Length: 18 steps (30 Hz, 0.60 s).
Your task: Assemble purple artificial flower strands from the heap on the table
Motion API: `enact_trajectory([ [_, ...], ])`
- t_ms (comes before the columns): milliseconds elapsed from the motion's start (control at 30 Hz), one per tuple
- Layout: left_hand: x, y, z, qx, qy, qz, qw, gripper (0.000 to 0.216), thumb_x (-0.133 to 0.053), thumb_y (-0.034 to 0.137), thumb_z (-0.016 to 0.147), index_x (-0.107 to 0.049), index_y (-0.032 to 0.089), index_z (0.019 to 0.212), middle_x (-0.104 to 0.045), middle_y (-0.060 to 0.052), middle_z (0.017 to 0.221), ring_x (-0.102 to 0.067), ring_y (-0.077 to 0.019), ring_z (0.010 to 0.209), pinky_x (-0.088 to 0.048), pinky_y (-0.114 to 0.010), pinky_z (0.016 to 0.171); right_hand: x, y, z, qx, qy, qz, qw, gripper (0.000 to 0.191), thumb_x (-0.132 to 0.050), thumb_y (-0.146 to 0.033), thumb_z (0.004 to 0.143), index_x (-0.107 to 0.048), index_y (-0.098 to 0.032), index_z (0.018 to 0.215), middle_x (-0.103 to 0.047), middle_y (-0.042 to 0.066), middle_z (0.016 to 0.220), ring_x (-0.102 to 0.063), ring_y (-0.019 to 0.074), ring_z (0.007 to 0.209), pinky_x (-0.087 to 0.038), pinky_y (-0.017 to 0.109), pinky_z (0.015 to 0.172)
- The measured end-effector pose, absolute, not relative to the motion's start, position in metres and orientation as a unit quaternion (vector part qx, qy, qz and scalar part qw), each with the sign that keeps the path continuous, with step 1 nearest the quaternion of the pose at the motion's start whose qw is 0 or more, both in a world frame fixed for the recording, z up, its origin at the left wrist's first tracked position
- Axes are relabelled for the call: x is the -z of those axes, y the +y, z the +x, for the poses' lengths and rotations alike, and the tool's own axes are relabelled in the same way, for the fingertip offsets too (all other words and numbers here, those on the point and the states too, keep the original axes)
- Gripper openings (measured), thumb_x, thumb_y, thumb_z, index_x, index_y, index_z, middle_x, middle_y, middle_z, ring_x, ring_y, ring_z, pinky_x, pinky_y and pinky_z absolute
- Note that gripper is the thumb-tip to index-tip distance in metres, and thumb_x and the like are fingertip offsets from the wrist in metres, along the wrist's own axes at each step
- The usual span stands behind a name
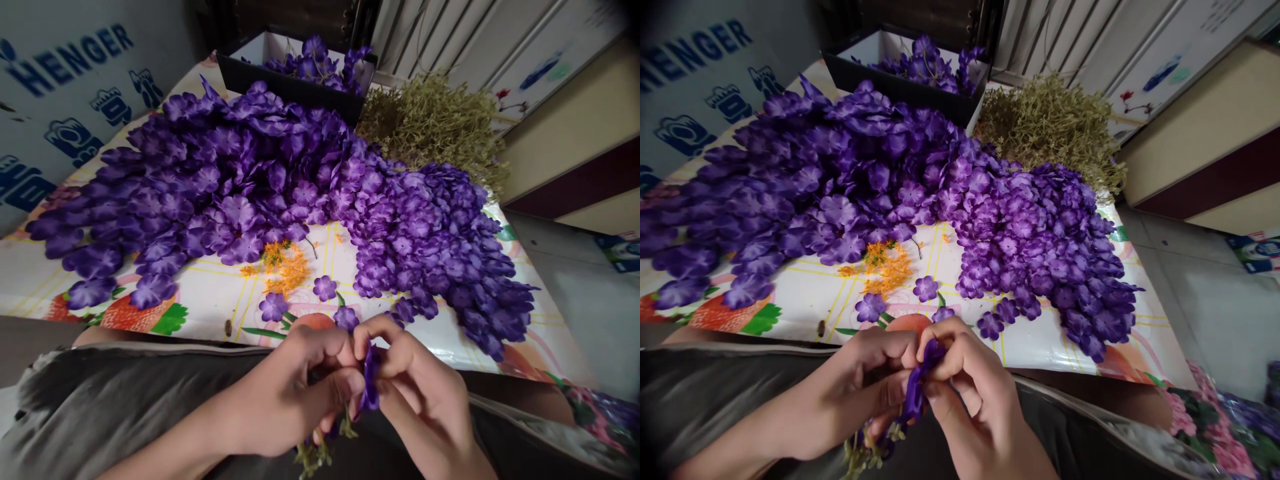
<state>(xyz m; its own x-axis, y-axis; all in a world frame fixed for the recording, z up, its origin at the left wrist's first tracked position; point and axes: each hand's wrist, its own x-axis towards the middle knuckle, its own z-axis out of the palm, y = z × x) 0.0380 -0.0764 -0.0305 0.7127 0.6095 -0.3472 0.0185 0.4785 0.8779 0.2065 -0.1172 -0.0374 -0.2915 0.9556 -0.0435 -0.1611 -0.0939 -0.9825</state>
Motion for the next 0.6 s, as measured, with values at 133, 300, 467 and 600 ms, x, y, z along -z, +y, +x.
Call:
enact_trajectory([
  [133,0.03,-0.073,0.037,-0.154,0.319,0.467,0.81,0.04,-0.056,0.051,0.084,-0.049,0.014,0.072,-0.046,0.005,0.056,-0.041,-0.0042,0.042,-0.038,-0.013,0.038,0.036,-0.117,0.209,-0.654,-0.492,-0.408,0.405,0.016,-0.05,-0.02,0.092,-0.045,-0.021,0.077,-0.047,0.004,0.101,-0.056,0.0122,0.078,-0.047,0.024,0.066],
  [300,0.025,-0.071,0.035,-0.21,0.35,0.539,0.737,0.033,-0.046,0.041,0.093,-0.049,0.015,0.072,-0.051,0.002,0.061,-0.049,-0.0084,0.056,-0.042,-0.018,0.053,0.045,-0.111,0.2,-0.63,-0.445,-0.407,0.49,0.01,-0.052,-0.021,0.091,-0.052,-0.023,0.082,-0.048,0.002,0.097,-0.055,0.0147,0.087,-0.048,0.027,0.074],
  [467,0.018,-0.069,0.032,-0.245,0.358,0.608,0.665,0.02,-0.033,0.022,0.1,-0.053,0.017,0.1,-0.06,-0.001,0.086,-0.058,-0.0104,0.079,-0.047,-0.021,0.074,0.053,-0.105,0.195,-0.656,-0.325,-0.395,0.555,0.01,-0.056,-0.027,0.089,-0.051,-0.023,0.082,-0.053,0.0,0.09,-0.058,0.0128,0.069,-0.051,0.028,0.062],
  [600,0.02,-0.07,0.029,-0.251,0.351,0.718,0.547,0.015,-0.043,0.014,0.096,-0.054,0.019,0.103,-0.06,-0.001,0.094,-0.058,-0.0111,0.089,-0.045,-0.021,0.082,0.055,-0.105,0.195,-0.663,-0.294,-0.378,0.575,0.011,-0.055,-0.028,0.09,-0.05,-0.023,0.081,-0.057,-0.001,0.082,-0.059,0.0114,0.06,-0.049,0.023,0.05],
])
